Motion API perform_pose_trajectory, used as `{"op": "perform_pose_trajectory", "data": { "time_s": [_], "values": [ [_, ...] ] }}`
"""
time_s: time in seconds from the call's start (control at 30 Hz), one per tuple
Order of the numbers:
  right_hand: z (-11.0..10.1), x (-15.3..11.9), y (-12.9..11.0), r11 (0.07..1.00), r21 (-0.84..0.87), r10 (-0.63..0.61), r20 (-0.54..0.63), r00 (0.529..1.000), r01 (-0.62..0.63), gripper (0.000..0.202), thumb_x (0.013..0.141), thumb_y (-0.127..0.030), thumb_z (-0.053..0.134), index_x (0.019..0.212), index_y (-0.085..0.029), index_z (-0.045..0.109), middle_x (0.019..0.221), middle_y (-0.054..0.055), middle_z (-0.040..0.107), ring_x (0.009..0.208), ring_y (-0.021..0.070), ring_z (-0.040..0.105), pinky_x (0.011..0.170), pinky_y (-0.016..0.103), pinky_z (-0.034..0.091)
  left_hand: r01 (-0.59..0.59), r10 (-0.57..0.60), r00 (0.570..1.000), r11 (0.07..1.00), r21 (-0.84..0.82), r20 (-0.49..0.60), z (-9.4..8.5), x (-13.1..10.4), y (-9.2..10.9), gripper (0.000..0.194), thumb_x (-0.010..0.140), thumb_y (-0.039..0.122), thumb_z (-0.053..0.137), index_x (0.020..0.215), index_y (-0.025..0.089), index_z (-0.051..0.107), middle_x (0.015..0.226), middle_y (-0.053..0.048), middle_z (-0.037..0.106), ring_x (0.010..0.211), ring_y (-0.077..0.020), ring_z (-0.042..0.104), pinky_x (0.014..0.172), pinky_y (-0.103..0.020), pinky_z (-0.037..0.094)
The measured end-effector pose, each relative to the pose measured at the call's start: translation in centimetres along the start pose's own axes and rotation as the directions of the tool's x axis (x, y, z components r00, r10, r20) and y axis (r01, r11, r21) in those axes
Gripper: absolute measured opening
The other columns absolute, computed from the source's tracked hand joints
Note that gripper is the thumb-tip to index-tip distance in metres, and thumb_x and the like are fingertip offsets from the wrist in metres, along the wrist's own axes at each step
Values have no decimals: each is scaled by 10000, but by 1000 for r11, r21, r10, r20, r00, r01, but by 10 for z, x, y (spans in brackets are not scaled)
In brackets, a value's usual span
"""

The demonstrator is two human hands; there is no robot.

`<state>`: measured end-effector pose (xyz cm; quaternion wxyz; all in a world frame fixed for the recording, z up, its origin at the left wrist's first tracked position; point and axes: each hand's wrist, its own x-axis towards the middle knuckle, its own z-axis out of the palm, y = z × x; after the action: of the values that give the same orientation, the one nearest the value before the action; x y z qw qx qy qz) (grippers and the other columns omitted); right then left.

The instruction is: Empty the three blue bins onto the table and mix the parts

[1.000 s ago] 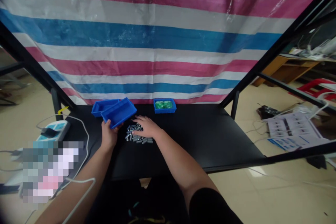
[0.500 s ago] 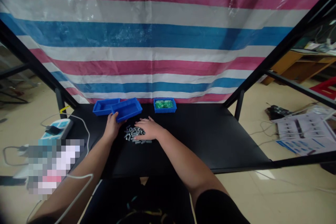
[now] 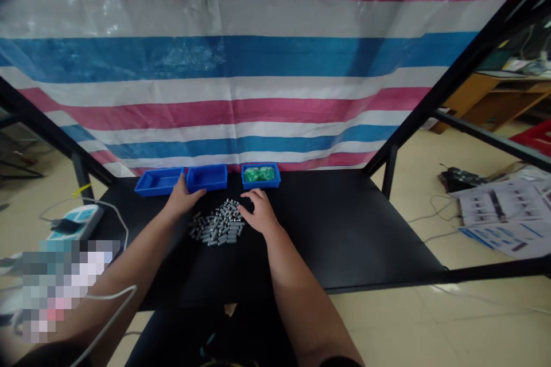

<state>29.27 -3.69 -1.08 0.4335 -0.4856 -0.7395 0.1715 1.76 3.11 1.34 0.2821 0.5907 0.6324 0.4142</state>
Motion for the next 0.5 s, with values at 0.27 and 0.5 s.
{"op": "perform_pose_trajectory", "data": {
  "time_s": [0.27,0.5],
  "values": [
    [16,-2,-6,990,-140,50,286,957,-10,790,818,-531,727,1481,-185,470,1512,133,483,1427,314,409,1228,517,254,-306,292,946,672,674,139,19,0,5,545,894,305,583,1376,56,528,1417,-268,479,1424,-420,367,1161,-535,346],
    [43,-4,-33,993,-111,-2,348,937,43,912,815,-634,688,1524,-141,395,1587,161,381,1493,333,299,1252,522,187,-507,505,851,725,467,140,16,1,16,451,929,275,514,1372,190,522,1472,-156,500,1489,-366,294,1201,-655,182]
  ]
}}
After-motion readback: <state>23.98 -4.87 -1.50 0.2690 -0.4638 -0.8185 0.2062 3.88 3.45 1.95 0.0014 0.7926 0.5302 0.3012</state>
